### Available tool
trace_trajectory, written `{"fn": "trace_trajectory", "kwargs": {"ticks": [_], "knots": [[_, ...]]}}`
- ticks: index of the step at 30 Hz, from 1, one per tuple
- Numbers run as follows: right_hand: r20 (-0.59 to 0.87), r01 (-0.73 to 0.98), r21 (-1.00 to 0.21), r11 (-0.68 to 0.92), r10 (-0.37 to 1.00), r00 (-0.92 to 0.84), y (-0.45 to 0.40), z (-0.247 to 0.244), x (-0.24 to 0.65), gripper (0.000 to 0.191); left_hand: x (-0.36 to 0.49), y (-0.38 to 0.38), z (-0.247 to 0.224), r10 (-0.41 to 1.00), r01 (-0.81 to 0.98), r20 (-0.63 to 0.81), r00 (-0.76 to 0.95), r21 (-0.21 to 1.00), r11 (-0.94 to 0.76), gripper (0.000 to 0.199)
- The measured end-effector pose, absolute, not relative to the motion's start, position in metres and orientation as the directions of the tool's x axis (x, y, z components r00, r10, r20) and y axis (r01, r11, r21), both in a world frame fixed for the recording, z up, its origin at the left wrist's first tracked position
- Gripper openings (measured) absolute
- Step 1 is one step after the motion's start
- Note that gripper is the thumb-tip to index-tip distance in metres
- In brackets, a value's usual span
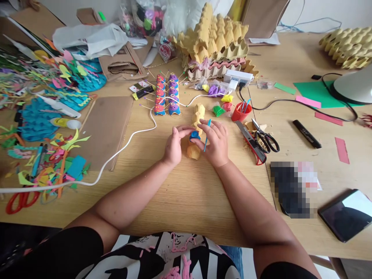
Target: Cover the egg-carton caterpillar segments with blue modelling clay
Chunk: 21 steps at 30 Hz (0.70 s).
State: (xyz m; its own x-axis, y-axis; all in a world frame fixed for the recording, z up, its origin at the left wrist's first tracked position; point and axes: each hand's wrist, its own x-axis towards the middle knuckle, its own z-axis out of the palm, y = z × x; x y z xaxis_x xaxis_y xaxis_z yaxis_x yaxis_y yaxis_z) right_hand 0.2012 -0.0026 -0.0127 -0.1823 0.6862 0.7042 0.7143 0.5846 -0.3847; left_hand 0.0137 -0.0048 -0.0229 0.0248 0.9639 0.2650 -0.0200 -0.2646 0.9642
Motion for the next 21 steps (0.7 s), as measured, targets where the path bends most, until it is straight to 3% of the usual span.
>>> {"fn": "trace_trajectory", "kwargs": {"ticks": [3,10,19,21], "knots": [[0.699,0.685,-0.405,0.605,0.688,-0.194,-0.001,-0.012,0.2,0.031,0.012,-0.005,-0.023,0.948,0.031,0.312,0.056,0.949,-0.314,0.089],[0.721,0.547,-0.511,0.664,0.677,-0.149,0.0,-0.015,0.196,0.027,0.012,-0.004,-0.022,0.925,0.117,0.369,0.091,0.918,-0.378,0.09],[0.545,0.414,-0.768,0.489,0.838,0.02,-0.007,-0.011,0.19,0.05,0.014,-0.004,-0.02,0.874,0.189,0.486,0.012,0.857,-0.479,0.051],[0.51,0.368,-0.804,0.466,0.86,0.026,-0.008,-0.01,0.188,0.056,0.015,-0.004,-0.022,0.831,0.211,0.554,0.054,0.807,-0.552,0.05]]}}
